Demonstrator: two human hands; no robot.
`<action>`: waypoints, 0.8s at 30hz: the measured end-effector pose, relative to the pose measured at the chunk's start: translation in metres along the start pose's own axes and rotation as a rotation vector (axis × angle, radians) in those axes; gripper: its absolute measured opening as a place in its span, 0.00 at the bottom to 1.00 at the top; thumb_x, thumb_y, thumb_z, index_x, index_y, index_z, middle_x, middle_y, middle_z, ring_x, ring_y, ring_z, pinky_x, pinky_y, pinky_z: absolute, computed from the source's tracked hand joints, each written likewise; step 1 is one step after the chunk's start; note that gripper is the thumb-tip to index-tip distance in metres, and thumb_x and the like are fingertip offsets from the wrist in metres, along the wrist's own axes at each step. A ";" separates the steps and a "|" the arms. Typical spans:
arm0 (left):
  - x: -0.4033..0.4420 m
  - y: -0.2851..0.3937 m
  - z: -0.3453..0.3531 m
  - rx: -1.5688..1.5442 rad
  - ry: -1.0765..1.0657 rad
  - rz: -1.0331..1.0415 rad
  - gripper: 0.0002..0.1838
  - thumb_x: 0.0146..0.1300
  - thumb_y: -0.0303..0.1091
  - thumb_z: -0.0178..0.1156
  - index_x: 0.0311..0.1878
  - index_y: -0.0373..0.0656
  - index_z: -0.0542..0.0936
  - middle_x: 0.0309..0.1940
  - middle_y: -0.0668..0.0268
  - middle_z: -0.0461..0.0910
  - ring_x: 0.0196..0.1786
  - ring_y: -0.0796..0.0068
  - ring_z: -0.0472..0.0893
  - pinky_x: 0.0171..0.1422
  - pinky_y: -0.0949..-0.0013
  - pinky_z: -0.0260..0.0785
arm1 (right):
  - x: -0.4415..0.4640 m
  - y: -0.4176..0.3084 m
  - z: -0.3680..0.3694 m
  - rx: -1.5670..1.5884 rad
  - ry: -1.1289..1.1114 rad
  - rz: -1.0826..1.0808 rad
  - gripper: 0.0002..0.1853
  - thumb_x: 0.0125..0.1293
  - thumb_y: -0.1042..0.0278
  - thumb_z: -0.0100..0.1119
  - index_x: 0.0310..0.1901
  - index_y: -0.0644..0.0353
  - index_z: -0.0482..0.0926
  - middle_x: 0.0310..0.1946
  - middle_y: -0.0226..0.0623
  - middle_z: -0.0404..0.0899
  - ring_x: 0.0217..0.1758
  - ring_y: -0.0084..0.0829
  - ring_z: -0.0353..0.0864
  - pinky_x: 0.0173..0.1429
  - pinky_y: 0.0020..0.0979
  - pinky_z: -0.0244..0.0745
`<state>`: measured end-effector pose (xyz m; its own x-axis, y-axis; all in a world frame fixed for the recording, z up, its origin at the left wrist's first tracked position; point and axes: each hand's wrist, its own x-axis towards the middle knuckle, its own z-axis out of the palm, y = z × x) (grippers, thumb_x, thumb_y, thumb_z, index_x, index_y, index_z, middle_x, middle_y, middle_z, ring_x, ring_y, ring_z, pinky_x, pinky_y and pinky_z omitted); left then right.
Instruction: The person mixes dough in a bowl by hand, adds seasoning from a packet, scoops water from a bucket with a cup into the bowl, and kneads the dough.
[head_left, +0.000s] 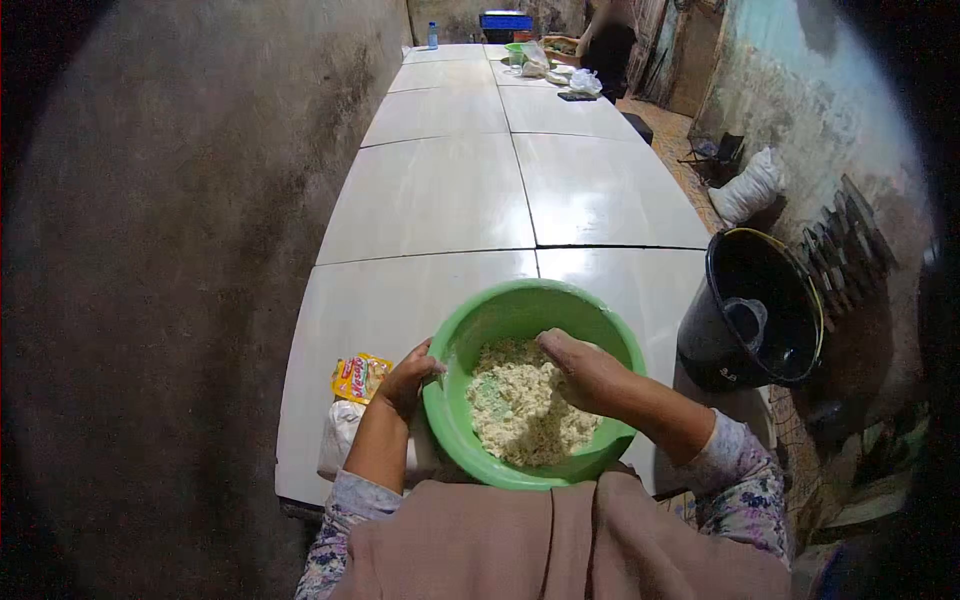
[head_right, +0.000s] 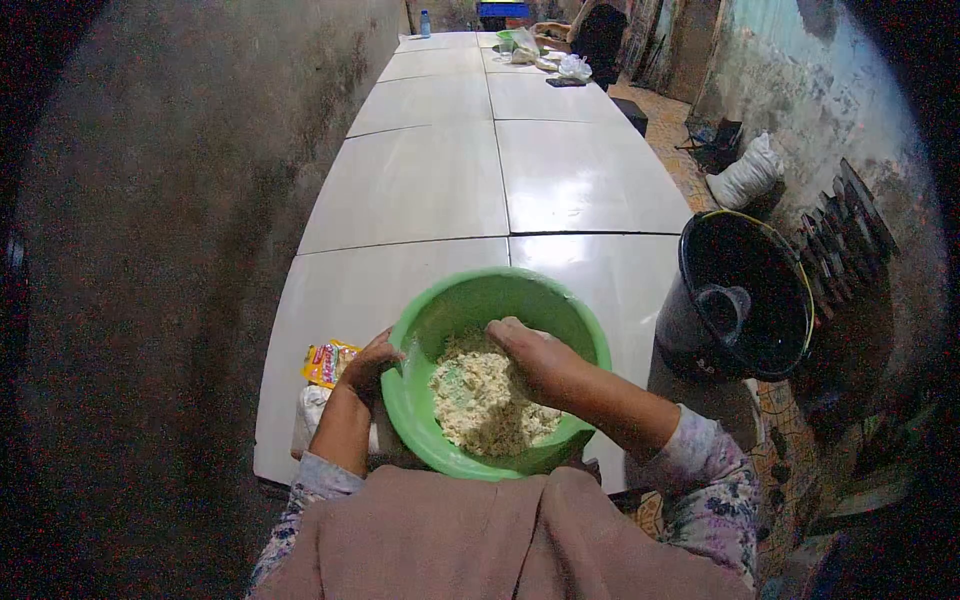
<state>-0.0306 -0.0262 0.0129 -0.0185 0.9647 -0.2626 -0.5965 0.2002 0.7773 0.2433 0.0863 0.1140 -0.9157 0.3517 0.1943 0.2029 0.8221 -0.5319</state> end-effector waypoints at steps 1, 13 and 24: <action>-0.001 0.001 0.002 -0.001 0.000 0.002 0.35 0.47 0.28 0.57 0.65 0.42 0.66 0.47 0.61 0.78 0.46 0.68 0.80 0.50 0.67 0.77 | 0.000 -0.001 -0.002 -0.002 -0.001 -0.001 0.24 0.60 0.77 0.55 0.59 0.59 0.64 0.37 0.53 0.78 0.43 0.56 0.78 0.46 0.49 0.73; 0.001 0.000 -0.008 0.046 -0.019 -0.003 0.37 0.47 0.30 0.59 0.66 0.41 0.65 0.50 0.62 0.77 0.48 0.69 0.80 0.51 0.67 0.77 | -0.026 0.038 0.001 -0.135 -0.810 0.213 0.19 0.59 0.75 0.52 0.53 0.60 0.77 0.40 0.49 0.80 0.45 0.49 0.80 0.51 0.45 0.74; -0.005 0.001 0.001 0.025 0.013 0.037 0.39 0.47 0.34 0.60 0.67 0.41 0.64 0.49 0.62 0.77 0.47 0.71 0.80 0.51 0.68 0.76 | 0.018 0.006 0.004 0.054 -0.683 0.215 0.24 0.59 0.73 0.52 0.60 0.64 0.71 0.56 0.55 0.72 0.56 0.50 0.75 0.58 0.45 0.71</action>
<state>-0.0303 -0.0304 0.0155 -0.0510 0.9693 -0.2404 -0.5747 0.1684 0.8009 0.2266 0.0956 0.1114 -0.8737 0.1302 -0.4688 0.4017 0.7365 -0.5441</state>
